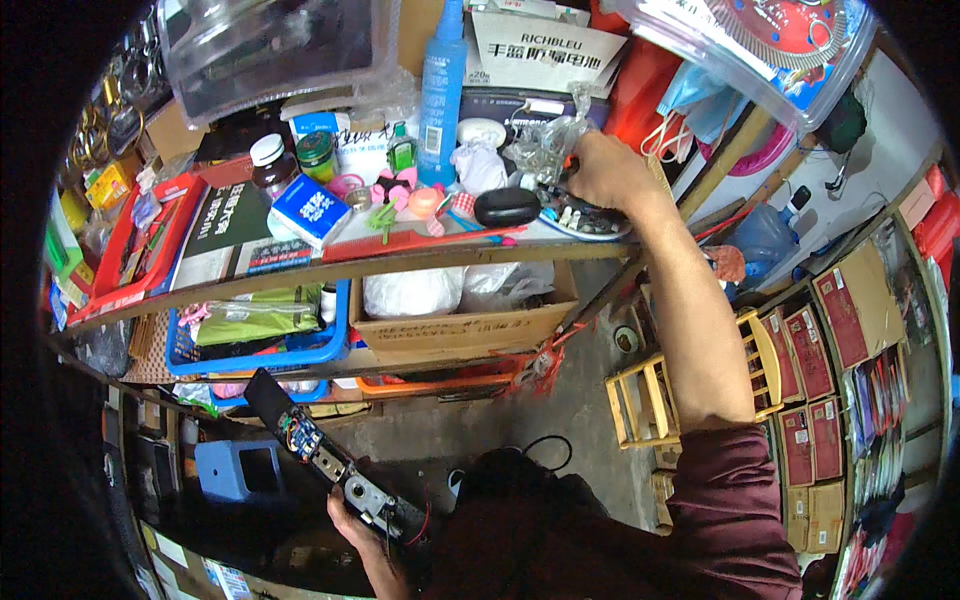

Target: The person sits on the floor and uses a screwdriver to remove screws from a disassembled electronic device. They then reach for small parts from a shelf and continue adjusting internal components with the screwdriver.

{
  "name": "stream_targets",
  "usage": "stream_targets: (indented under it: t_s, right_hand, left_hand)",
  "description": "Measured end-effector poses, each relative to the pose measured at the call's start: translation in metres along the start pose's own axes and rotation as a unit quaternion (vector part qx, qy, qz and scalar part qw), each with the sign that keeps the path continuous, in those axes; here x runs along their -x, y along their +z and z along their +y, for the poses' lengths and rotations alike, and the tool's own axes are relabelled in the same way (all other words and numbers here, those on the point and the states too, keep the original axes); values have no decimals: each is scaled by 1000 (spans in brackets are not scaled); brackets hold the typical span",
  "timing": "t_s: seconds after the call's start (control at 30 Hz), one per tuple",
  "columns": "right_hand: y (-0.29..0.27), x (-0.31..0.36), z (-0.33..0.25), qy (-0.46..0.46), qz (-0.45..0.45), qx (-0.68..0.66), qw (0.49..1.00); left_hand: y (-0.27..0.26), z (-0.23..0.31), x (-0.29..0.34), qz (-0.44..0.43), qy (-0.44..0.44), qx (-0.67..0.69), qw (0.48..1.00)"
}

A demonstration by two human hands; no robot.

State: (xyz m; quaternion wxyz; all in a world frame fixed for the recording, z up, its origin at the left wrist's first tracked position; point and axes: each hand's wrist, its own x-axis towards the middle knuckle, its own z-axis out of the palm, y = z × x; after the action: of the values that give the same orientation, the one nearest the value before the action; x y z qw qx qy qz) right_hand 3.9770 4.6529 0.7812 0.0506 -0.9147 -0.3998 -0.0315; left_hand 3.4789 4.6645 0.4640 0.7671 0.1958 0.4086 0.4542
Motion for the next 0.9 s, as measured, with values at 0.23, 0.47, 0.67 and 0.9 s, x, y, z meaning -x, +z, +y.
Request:
stream_targets:
  t_s: [0.23, 0.47, 0.67, 0.9]
  right_hand:
    - [1, 14, 6, -45, 36, 73, 996]
    - [-9, 69, 3, -64, 106, -350, 929]
    - [-3, 120, -41, -99, -38, -615, 781]
    - [30, 160, -118, -225, -211, -628, 714]
  left_hand:
    - [-4, 2, 15, -3, 41, -20, 999]
    - [-14, 7, 36, 20, 48, 2, 999]
    - [-23, 7, 56, 63, 92, -66, 992]
    - [-13, 1, 95, 114, 108, 1, 988]
